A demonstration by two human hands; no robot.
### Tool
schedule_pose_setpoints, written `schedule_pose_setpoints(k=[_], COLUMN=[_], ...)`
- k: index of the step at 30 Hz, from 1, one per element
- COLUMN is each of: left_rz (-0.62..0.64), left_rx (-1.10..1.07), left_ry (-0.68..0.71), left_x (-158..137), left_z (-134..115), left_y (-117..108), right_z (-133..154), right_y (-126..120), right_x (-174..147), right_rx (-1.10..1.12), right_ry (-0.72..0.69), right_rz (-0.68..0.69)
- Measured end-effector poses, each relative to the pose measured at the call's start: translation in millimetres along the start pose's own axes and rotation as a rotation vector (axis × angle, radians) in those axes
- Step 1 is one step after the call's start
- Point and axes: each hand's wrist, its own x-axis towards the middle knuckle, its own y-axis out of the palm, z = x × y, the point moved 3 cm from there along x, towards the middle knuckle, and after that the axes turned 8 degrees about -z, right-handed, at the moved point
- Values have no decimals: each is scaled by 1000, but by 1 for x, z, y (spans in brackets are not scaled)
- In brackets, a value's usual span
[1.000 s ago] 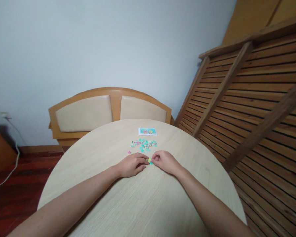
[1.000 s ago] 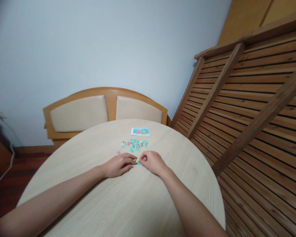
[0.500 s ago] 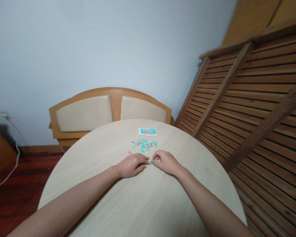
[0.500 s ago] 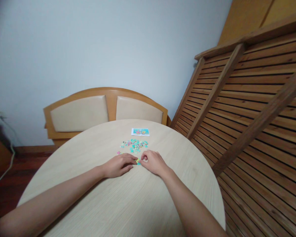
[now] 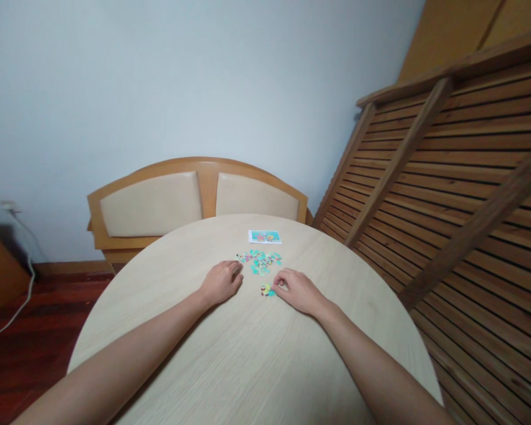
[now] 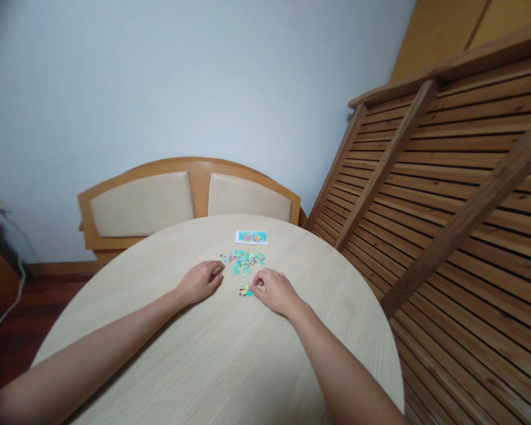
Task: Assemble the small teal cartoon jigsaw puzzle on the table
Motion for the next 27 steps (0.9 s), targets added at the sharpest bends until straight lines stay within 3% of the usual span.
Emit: schedule_pose_setpoints(k=[9,16,22,27], left_rz=[6,124,92,143], left_rx=[-47,0,188,260], left_ry=[50,24,-102,-76], left_x=[7,20,19,13], left_z=[8,32,38,47], left_y=[5,14,-4,-22], right_z=[1,-1,-4,-5], right_y=[0,0,-1,-2], right_x=[1,1,0,1], right_rx=[-28,-31,-23,-18], right_ry=[-6,-10,-4,2], right_rz=[1,9,9,21])
